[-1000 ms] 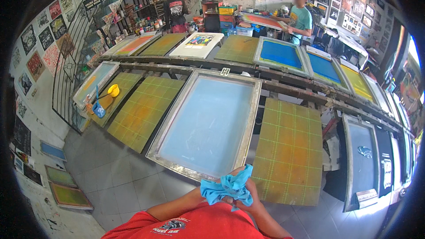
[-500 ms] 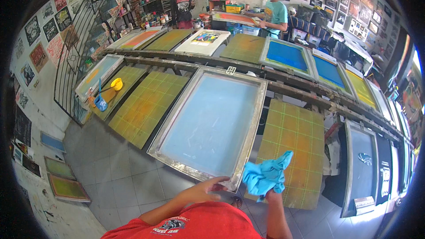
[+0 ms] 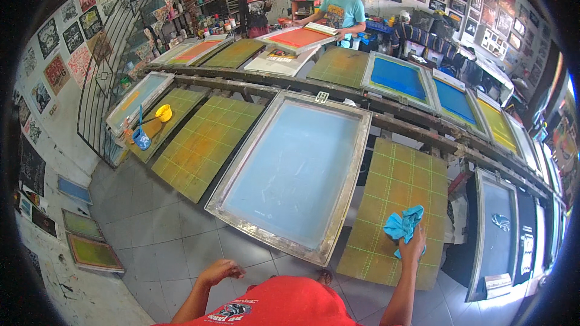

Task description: The person wipes a screen printing frame with a blue cloth, then positions it over a black t-shirt. They use a squeegee to pull blue ink across the screen, transferring a white graphic onto the shirt. The person lifts the frame to reveal the printed design.

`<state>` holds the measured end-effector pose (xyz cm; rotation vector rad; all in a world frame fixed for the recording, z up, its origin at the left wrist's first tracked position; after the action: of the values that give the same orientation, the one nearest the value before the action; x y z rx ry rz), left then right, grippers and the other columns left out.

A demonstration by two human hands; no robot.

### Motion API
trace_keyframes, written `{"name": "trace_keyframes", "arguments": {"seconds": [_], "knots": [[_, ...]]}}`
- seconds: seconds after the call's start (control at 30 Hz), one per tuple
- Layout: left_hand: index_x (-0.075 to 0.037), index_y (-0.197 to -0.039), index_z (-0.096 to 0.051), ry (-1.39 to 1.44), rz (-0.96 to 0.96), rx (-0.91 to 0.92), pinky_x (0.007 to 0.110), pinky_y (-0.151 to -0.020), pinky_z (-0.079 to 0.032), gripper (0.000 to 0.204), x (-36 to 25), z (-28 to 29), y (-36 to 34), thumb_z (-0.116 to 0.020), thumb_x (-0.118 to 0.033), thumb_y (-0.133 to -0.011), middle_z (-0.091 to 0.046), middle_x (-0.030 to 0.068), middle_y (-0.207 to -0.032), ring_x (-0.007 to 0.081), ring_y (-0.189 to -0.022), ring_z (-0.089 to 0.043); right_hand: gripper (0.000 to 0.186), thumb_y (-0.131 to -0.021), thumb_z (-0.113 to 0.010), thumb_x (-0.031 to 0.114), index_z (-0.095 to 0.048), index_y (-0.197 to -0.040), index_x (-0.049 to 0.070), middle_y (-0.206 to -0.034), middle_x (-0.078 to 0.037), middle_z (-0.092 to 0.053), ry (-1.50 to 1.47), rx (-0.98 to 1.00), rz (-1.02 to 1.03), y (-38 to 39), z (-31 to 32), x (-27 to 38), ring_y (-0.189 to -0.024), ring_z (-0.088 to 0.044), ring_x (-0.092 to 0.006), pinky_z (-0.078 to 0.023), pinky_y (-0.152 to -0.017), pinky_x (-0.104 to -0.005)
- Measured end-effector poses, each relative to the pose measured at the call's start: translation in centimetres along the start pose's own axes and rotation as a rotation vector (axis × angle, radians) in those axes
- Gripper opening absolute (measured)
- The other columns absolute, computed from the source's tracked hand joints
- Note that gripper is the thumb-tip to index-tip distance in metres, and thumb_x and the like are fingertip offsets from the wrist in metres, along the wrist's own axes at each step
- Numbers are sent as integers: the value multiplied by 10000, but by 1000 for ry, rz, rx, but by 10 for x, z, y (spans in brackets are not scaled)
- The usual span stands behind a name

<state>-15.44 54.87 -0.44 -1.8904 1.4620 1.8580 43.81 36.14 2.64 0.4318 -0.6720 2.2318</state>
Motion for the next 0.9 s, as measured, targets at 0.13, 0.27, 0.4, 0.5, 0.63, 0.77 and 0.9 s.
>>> {"name": "trace_keyframes", "arguments": {"seconds": [0.13, 0.27, 0.4, 0.5, 0.63, 0.77, 0.9], "knots": [[-2, -928, -630, -154, 291, -326, 309, -728, -528, 485, 113, 42, 17, -613, -486, -900, -680, 146, -934, 209, -832, -664, 660, -652, -697, 163, -515, -1260, -19, -1172, -264, -548, 37, -68, -62, 13, -42, -15, -1100, -517, -461, -429, -921, -512], [49, -1047, -616, -460, 570, -395, 335, -734, -520, 614, 226, 70, 58, -607, -541, -875, -675, 164, -978, 249, -852, -663, 713, -643, -708, 197, -495, -1295, 4, -1257, -236, -521, 157, -33, -51, 23, -59, -2, -1169, -488, -418, -381, -981, -506], [66, -1147, -565, -138, 697, -540, 387, -803, -519, 627, 315, 74, 108, -579, -508, -895, -634, 188, -1106, 279, -945, -635, 720, -640, -717, 181, -490, -1304, 19, -1256, -220, -522, 200, -112, -56, 28, -56, 22, -1161, -488, -406, -363, -992, -495], [70, -1181, -534, -36, 674, -604, 407, -834, -515, 617, 346, 78, 129, -572, -484, -910, -612, 183, -1139, 287, -1009, -613, 730, -632, -730, 162, -487, -1306, 18, -1242, -209, -527, 275, -126, -44, 31, -53, 37, -1154, -489, -397, -359, -992, -486], [54, -1171, -536, 124, 567, -661, 414, -813, -515, 532, 329, 75, 122, -597, -411, -920, -621, 164, -1091, 274, -963, -614, 759, -617, -756, 161, -481, -1308, 10, -1232, -203, -530, 323, -127, -49, 34, -53, 45, -1155, -488, -387, -358, -993, -475], [24, -1166, -547, -40, 528, -619, 394, -778, -510, 515, 268, 77, 109, -612, -418, -909, -625, 148, -1078, 254, -943, -613, 763, -616, -767, 169, -486, -1307, 12, -1232, -199, -532, 349, -156, -33, 35, -54, 46, -1154, -489, -381, -359, -994, -470], [7, -1158, -554, -96, 497, -614, 380, -753, -503, 523, 240, 89, 97, -618, -442, -899, -628, 138, -1064, 249, -923, -620, 738, -628, -756, 169, -496, -1302, 16, -1248, -197, -530, 348, -166, -45, 36, -57, 45, -1174, -483, -382, -354, -1007, -469]]}}
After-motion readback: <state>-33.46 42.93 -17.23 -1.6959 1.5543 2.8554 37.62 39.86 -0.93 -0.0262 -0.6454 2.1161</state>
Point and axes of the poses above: each hand's wrist, its own y-axis away from the middle knuckle, its own z-axis out of the back of the hand, x = y × z, the point moved 1 cm from there along -y, towards the middle knuckle
